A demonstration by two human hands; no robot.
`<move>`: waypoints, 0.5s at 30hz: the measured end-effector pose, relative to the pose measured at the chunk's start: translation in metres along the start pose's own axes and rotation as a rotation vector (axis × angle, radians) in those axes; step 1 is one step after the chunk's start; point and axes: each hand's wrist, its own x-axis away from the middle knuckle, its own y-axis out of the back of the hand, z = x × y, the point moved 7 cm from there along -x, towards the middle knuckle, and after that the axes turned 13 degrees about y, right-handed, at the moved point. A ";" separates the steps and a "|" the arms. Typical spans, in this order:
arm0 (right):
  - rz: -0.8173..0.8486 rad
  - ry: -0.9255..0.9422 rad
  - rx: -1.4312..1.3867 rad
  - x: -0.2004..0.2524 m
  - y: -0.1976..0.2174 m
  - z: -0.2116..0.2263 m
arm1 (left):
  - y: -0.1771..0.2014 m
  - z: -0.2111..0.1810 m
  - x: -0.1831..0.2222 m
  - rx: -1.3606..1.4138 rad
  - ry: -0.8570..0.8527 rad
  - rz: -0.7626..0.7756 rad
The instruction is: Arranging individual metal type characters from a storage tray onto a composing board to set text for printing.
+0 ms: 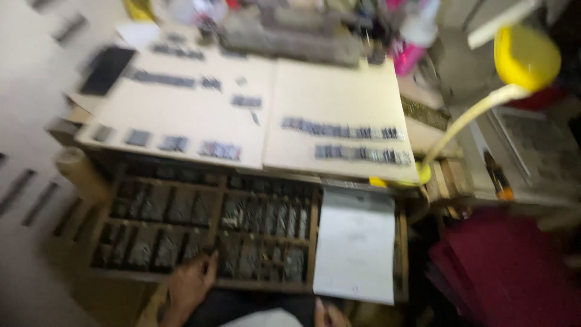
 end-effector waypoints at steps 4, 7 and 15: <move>0.163 -0.060 -0.142 -0.096 0.050 0.064 | 0.009 -0.015 0.002 -0.025 -0.082 -0.103; 0.206 -0.155 -0.200 -0.095 0.056 0.066 | 0.011 -0.018 0.009 0.036 -0.182 -0.183; 0.224 -0.170 -0.181 -0.086 0.048 0.055 | -0.009 -0.003 0.012 -0.069 -0.164 -0.162</move>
